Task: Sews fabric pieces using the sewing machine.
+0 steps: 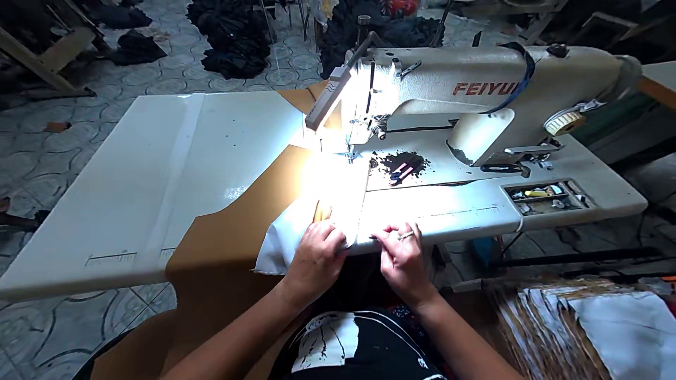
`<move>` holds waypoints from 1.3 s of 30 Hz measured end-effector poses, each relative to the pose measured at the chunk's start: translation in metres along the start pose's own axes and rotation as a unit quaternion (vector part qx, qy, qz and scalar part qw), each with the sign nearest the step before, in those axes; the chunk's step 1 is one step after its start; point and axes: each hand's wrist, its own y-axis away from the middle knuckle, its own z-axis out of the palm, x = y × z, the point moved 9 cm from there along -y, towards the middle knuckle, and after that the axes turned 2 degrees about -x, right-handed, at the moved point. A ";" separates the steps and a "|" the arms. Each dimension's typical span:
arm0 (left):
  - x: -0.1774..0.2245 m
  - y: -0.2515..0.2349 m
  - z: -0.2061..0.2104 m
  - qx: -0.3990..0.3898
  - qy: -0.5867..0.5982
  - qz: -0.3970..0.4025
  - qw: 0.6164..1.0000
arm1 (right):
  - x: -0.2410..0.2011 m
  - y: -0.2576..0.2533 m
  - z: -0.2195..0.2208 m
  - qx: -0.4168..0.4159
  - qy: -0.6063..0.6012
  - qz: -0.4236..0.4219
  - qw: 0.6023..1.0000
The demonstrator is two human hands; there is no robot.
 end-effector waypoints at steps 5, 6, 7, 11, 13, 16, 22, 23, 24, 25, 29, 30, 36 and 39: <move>-0.005 0.000 -0.008 0.029 0.045 -0.017 0.998 | -0.021 0.015 0.019 -0.039 0.026 -0.039 0.998; -0.003 0.000 -0.008 0.032 0.036 -0.018 0.999 | -0.025 0.015 0.023 -0.047 0.034 -0.048 0.997; -0.002 0.000 -0.008 0.036 0.023 -0.016 0.999 | -0.028 0.016 0.026 -0.049 0.040 -0.051 0.997; 0.007 -0.001 -0.007 0.042 -0.033 -0.002 0.999 | -0.028 0.016 0.025 -0.044 0.045 -0.037 0.997; 0.009 -0.003 -0.006 0.029 -0.046 -0.006 0.999 | -0.025 0.016 0.022 -0.044 0.038 -0.033 0.998; 0.012 -0.006 -0.005 0.008 -0.062 -0.010 0.998 | -0.023 0.017 0.020 -0.048 0.039 -0.029 0.998; 0.015 -0.009 -0.004 -0.012 -0.091 -0.009 0.996 | -0.023 0.015 0.020 -0.054 0.034 -0.025 0.998; 0.015 -0.008 -0.003 -0.012 -0.091 -0.009 0.996 | -0.023 0.014 0.020 -0.055 0.030 -0.024 0.998; 0.015 -0.008 -0.002 -0.010 -0.087 -0.008 0.996 | -0.023 0.013 0.020 -0.058 0.025 -0.023 0.998; 0.013 -0.007 -0.003 -0.008 -0.081 -0.009 0.997 | -0.021 0.011 0.020 -0.062 0.020 -0.020 0.998; 0.009 -0.005 -0.007 0.009 -0.056 -0.015 0.998 | -0.013 -0.003 0.019 -0.068 0.028 0.006 0.997; 0.008 -0.005 -0.008 0.011 -0.052 -0.019 0.998 | -0.010 -0.007 0.019 -0.075 0.036 0.011 0.996; 0.009 -0.006 -0.006 -0.020 -0.029 -0.022 0.999 | -0.002 -0.027 0.025 -0.138 0.047 0.023 0.989; 0.010 -0.005 -0.002 -0.017 -0.052 -0.005 0.999 | -0.001 -0.029 0.025 -0.148 0.060 0.024 0.987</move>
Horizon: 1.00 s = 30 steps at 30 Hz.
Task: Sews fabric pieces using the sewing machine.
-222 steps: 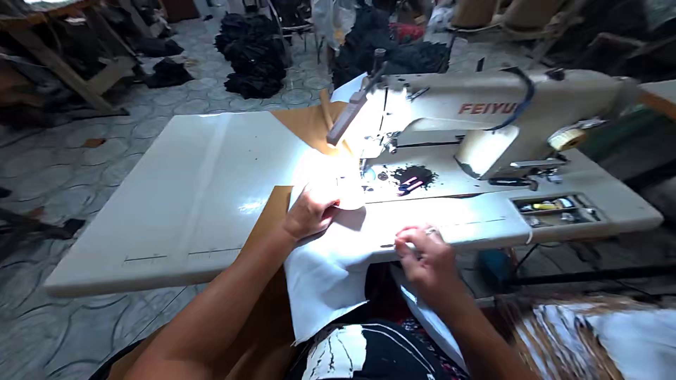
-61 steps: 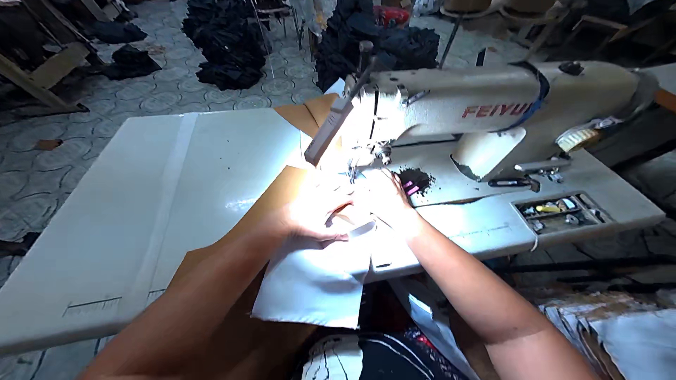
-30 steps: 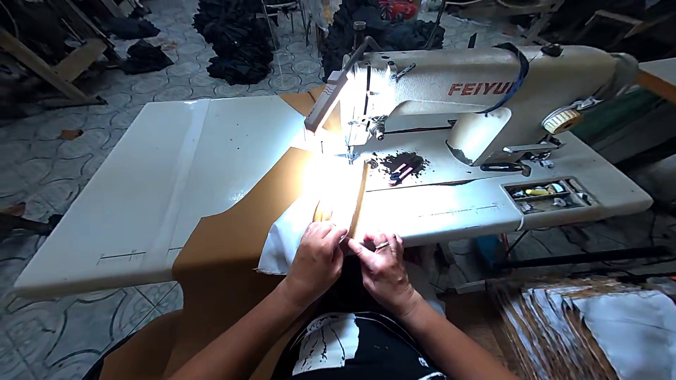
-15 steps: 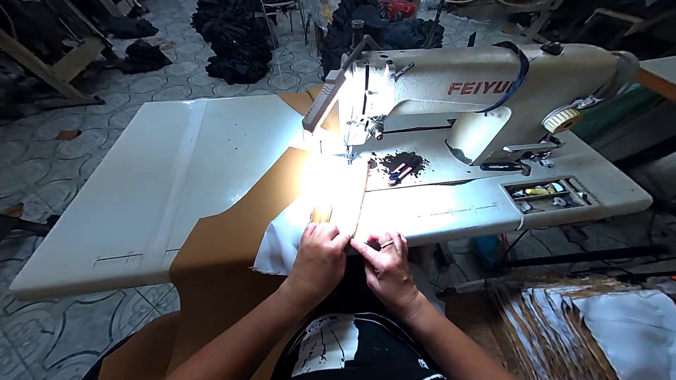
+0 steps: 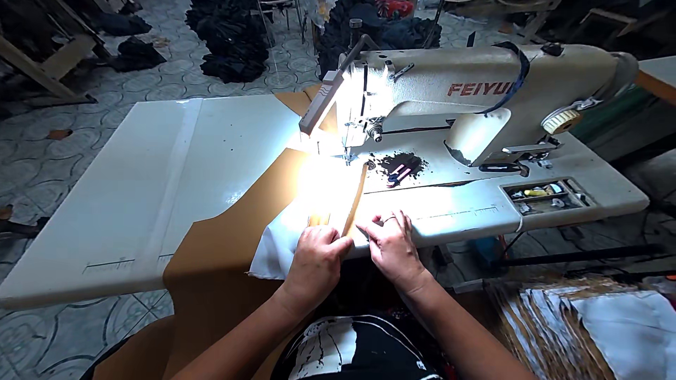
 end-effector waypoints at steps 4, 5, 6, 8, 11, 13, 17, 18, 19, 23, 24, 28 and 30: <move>0.002 0.001 0.000 0.015 -0.016 0.013 1.000 | -0.001 0.000 0.000 -0.004 0.014 0.005 1.000; 0.003 0.002 0.000 0.017 -0.018 0.015 1.000 | -0.001 0.000 0.000 -0.006 0.018 0.006 1.000; 0.003 0.002 0.001 0.016 -0.020 0.017 1.000 | -0.001 0.000 0.000 -0.008 0.019 0.007 1.000; 0.004 0.001 0.002 0.015 -0.023 0.013 1.000 | -0.001 0.000 0.000 -0.007 0.013 0.008 1.000; 0.006 0.000 0.001 0.033 -0.045 0.007 0.998 | 0.000 0.000 0.000 -0.003 0.006 0.005 1.000; 0.007 -0.001 0.001 0.037 -0.062 0.006 0.997 | 0.000 0.000 0.000 -0.005 0.001 0.005 1.000; 0.011 -0.005 0.001 0.026 -0.066 0.015 0.997 | 0.001 0.001 0.001 -0.006 -0.003 0.007 1.000; 0.011 -0.005 0.001 0.025 -0.068 0.018 0.997 | 0.001 0.001 0.001 -0.004 -0.003 0.007 1.000; 0.012 -0.005 0.001 0.024 -0.071 0.020 0.997 | 0.001 0.001 0.000 -0.003 -0.003 0.008 1.000; 0.011 -0.009 0.003 0.010 -0.075 0.022 0.997 | 0.001 0.002 0.001 0.020 -0.011 -0.004 1.000; 0.011 -0.009 0.003 0.001 -0.074 0.023 0.997 | -0.001 0.004 0.001 0.040 -0.013 -0.024 0.999; 0.002 -0.007 -0.002 -0.040 -0.042 0.017 0.998 | -0.014 0.008 0.002 0.044 -0.019 -0.096 0.994; -0.007 -0.002 -0.004 -0.034 -0.018 0.007 0.999 | -0.014 0.006 0.002 0.031 -0.003 -0.102 0.994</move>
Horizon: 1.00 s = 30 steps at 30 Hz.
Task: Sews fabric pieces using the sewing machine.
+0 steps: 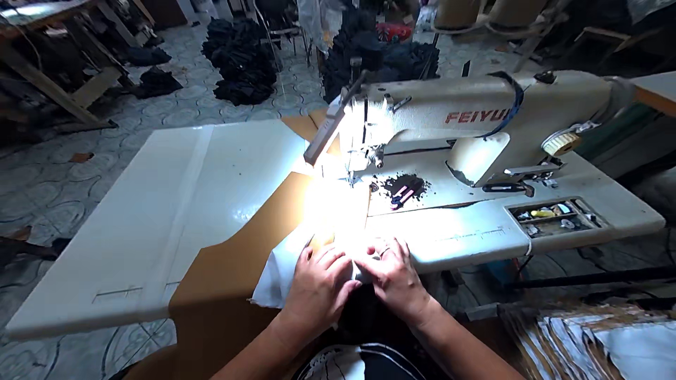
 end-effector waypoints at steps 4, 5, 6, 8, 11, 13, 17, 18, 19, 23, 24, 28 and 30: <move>0.002 0.005 0.005 0.027 0.010 -0.012 1.000 | 0.002 -0.001 -0.006 -0.008 0.025 -0.020 0.999; 0.005 0.006 0.007 0.028 0.009 -0.018 0.999 | 0.004 -0.001 -0.007 -0.013 0.029 -0.022 0.999; 0.009 0.006 0.009 0.034 0.008 -0.021 0.999 | 0.006 -0.001 -0.008 -0.018 0.033 -0.023 0.999; 0.011 0.005 0.011 0.046 0.011 -0.027 0.999 | 0.009 -0.001 -0.009 -0.025 0.037 -0.027 0.999; 0.010 0.004 0.010 0.051 0.016 -0.027 0.998 | 0.008 -0.002 -0.009 -0.032 0.034 -0.026 0.999; 0.007 0.001 0.011 0.052 0.013 -0.019 0.998 | 0.009 -0.004 -0.008 -0.032 0.037 -0.023 0.999; -0.006 -0.014 0.015 0.048 0.002 -0.005 0.999 | 0.016 -0.016 -0.005 -0.030 0.033 -0.019 0.999; -0.010 -0.019 0.017 0.042 -0.002 -0.003 0.999 | 0.018 -0.020 -0.004 -0.033 0.025 -0.017 0.999; -0.013 -0.024 0.018 0.040 -0.005 0.000 0.999 | 0.021 -0.025 -0.002 -0.034 0.020 -0.014 0.999; -0.025 -0.045 0.020 0.007 0.009 -0.009 1.000 | 0.033 -0.046 0.007 -0.094 0.014 0.018 0.995; -0.028 -0.050 0.020 0.000 0.015 -0.015 1.000 | 0.035 -0.051 0.010 -0.114 0.017 0.026 0.993; -0.046 -0.073 0.025 -0.060 0.030 -0.055 0.996 | 0.050 -0.074 0.023 -0.179 0.012 0.065 0.982; -0.056 -0.085 0.031 -0.130 0.037 -0.088 0.987 | 0.056 -0.086 0.030 -0.205 0.024 0.077 0.975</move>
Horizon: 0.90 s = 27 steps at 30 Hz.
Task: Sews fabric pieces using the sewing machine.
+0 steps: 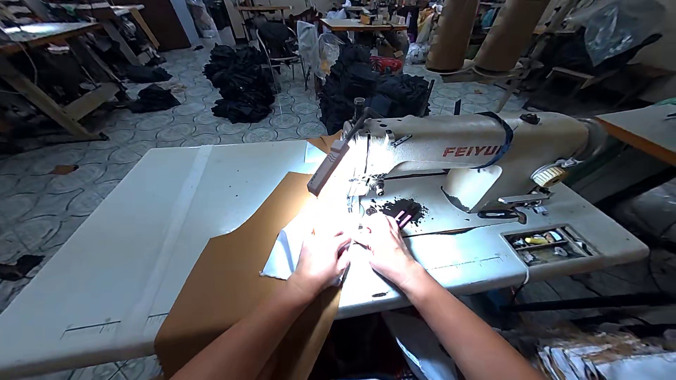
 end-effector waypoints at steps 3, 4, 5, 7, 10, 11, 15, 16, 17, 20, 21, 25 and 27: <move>-0.014 -0.021 0.002 -0.055 0.003 -0.048 0.997 | 0.008 -0.021 0.007 -0.029 0.028 0.020 0.999; -0.017 -0.028 0.001 -0.058 0.004 -0.055 0.997 | 0.010 -0.026 0.008 -0.029 0.031 0.029 0.999; -0.020 -0.034 0.001 -0.056 0.006 -0.057 0.997 | 0.013 -0.029 0.009 -0.030 0.025 0.043 0.998; -0.026 -0.046 0.001 -0.058 0.007 -0.060 0.997 | 0.019 -0.032 0.014 -0.026 0.012 0.074 0.997; -0.031 -0.056 -0.002 -0.037 0.011 -0.055 0.998 | 0.025 -0.029 0.016 -0.003 -0.015 0.106 0.994; -0.031 -0.058 -0.003 -0.027 0.007 -0.051 0.998 | 0.025 -0.028 0.014 0.012 -0.019 0.106 0.994; -0.030 -0.061 -0.007 -0.035 -0.015 -0.053 0.998 | 0.026 -0.028 0.011 0.034 -0.023 0.113 0.993; -0.028 -0.062 -0.008 -0.043 -0.020 -0.060 0.997 | 0.026 -0.027 0.009 0.041 -0.019 0.111 0.993; -0.027 -0.062 -0.009 -0.049 -0.023 -0.067 0.996 | 0.026 -0.027 0.008 0.051 -0.010 0.106 0.993; -0.027 -0.064 -0.007 -0.008 -0.037 -0.049 0.998 | 0.022 -0.024 0.006 0.102 0.008 0.063 0.993; -0.027 -0.064 -0.006 0.010 -0.043 -0.041 0.998 | 0.018 -0.023 0.002 0.119 0.012 0.043 0.992; -0.027 -0.064 -0.009 0.016 -0.059 -0.056 0.997 | -0.005 -0.027 -0.019 0.050 -0.064 0.105 0.991; -0.029 -0.068 -0.011 0.014 -0.057 -0.062 0.996 | -0.016 -0.023 -0.024 0.070 -0.068 0.096 0.991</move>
